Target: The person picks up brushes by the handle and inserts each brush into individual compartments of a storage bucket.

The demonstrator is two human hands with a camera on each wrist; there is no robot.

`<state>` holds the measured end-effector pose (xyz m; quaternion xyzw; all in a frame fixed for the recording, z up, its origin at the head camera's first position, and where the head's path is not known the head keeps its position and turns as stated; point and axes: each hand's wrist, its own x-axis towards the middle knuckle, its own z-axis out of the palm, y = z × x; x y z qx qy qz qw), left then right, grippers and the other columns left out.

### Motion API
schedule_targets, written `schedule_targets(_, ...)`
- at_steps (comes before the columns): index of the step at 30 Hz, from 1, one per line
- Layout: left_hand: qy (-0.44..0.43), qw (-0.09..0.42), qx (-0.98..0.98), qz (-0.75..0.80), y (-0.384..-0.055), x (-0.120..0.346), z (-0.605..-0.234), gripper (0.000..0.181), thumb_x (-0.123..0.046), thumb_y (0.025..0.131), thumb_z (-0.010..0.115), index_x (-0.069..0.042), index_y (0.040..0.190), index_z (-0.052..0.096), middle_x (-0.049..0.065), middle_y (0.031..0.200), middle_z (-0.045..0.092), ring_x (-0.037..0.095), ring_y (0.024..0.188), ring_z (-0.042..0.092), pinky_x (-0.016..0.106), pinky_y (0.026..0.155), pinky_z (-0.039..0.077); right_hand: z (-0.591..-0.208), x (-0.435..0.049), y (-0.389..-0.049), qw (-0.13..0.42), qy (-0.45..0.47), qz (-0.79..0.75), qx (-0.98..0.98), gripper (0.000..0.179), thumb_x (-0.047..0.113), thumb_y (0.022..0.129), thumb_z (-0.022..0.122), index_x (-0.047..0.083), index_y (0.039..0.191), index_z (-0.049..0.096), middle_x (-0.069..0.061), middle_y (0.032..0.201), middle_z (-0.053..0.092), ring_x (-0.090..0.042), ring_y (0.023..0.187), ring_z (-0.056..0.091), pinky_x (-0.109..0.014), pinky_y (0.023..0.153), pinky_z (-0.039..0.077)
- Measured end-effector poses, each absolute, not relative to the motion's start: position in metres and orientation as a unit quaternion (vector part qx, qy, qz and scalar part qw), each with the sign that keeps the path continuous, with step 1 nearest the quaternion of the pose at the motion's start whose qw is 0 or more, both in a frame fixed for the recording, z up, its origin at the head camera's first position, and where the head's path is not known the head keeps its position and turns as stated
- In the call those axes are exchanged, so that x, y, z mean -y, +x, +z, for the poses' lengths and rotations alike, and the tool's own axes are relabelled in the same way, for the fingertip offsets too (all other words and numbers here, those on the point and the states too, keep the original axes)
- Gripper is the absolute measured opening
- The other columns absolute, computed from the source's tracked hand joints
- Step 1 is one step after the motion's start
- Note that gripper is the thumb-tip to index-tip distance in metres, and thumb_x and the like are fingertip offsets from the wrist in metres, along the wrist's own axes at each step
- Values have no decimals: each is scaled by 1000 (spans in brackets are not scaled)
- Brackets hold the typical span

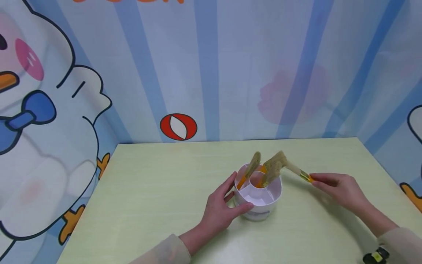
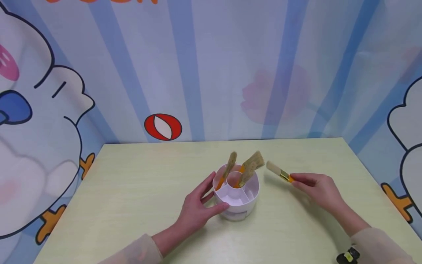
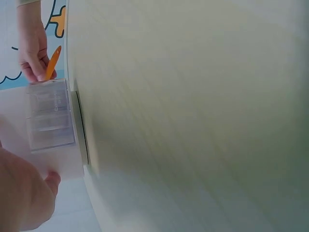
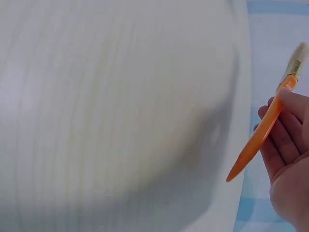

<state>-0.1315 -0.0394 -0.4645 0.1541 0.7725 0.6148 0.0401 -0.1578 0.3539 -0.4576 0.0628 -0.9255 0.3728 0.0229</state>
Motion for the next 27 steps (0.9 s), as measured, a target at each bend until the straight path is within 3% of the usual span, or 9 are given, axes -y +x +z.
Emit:
schedule_targets(7, 159, 35, -769, 618, -132, 39, -466, 91, -30, 90, 90, -16, 166, 41, -4, 168, 43, 24, 154, 44, 42, 114, 49, -445, -336, -150, -8, 24, 509, 860, 43, 28, 106, 71, 2, 139, 70, 7, 112, 81, 5, 100, 71, -17, 81, 58)
schedule_targets(12, 159, 33, -767, 621, -132, 39, -466, 91, -28, 90, 90, -14, 165, 41, -3, 168, 44, 24, 154, 44, 44, 114, 49, -437, -320, -139, -22, 30, 570, 821, 41, 25, 107, 69, 2, 140, 69, 5, 115, 81, 0, 107, 73, -13, 88, 56)
schedule_targets(19, 153, 39, -771, 617, -131, 38, -464, 91, -29, 90, 89, -17, 166, 40, -4, 169, 43, 24, 154, 43, 43, 114, 49, -429, -304, -122, -48, 25, 633, 772, 39, 22, 107, 68, 3, 141, 69, 2, 119, 80, -11, 110, 76, -19, 91, 60)
schedule_targets(27, 145, 47, -772, 617, -129, 38, -463, 93, -31, 89, 90, -20, 167, 39, -9, 168, 42, 19, 154, 42, 40, 115, 49, -426, -291, -110, -67, 29, 648, 759, 34, 17, 108, 65, 4, 139, 70, 1, 118, 81, -14, 109, 77, -23, 91, 61)
